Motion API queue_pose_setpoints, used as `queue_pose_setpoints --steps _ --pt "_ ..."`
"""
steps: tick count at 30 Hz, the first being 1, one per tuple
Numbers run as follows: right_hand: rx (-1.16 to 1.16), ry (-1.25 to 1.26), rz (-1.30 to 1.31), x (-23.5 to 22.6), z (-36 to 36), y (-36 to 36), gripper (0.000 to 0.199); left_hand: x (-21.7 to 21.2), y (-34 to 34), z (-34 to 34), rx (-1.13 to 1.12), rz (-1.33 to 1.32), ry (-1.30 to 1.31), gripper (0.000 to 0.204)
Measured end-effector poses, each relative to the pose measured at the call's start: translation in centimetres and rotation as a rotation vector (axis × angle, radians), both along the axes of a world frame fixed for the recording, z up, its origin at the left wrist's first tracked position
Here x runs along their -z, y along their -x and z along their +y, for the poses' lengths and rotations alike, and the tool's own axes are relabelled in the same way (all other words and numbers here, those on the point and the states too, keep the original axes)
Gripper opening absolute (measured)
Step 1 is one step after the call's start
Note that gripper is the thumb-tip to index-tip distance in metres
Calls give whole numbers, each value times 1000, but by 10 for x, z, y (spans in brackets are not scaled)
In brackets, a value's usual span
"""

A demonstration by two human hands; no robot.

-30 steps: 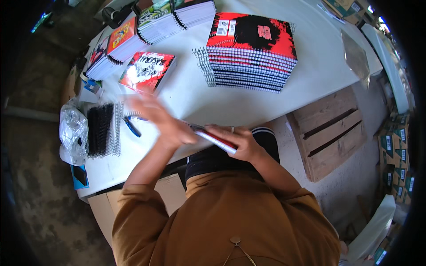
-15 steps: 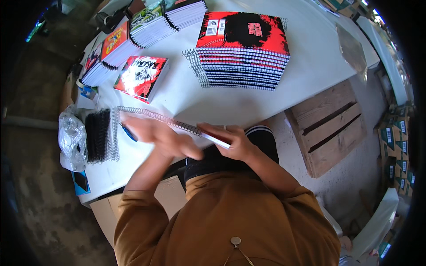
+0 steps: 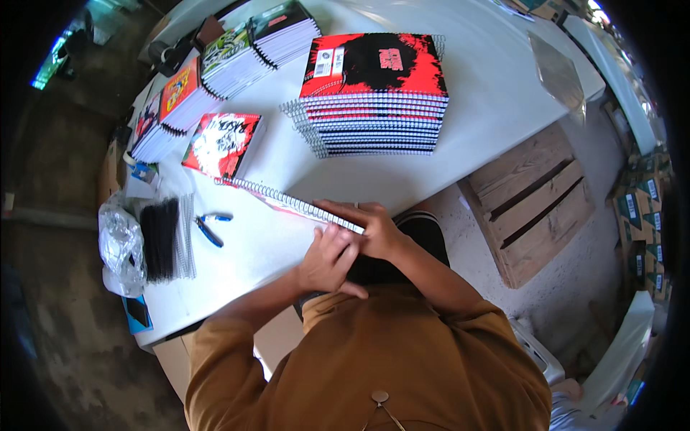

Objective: The person binds notebooks by threading a spiral wire into the pre-punched holes of stacked covers and pages by hand, then crimping the ends of the wire with pliers.

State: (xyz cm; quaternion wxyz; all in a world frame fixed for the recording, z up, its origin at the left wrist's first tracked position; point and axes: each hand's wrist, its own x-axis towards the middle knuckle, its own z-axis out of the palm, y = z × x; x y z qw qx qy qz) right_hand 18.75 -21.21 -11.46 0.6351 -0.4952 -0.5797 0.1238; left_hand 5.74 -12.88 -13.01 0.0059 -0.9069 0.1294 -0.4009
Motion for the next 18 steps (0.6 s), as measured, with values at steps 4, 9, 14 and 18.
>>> queue_pose_setpoints --steps 4,9,14,18 --pt "-47 104 -16 2 0 7 45 -23 -13 15 -262 -346 -6 98" --pt "-114 133 122 16 4 -6 24 -55 -26 -7 -210 158 166 56" --pt "-42 204 149 8 3 -7 15 -106 -31 5 -175 436 227 29" --pt "-102 255 160 -6 0 -6 11 -133 -28 14 -145 481 280 24"
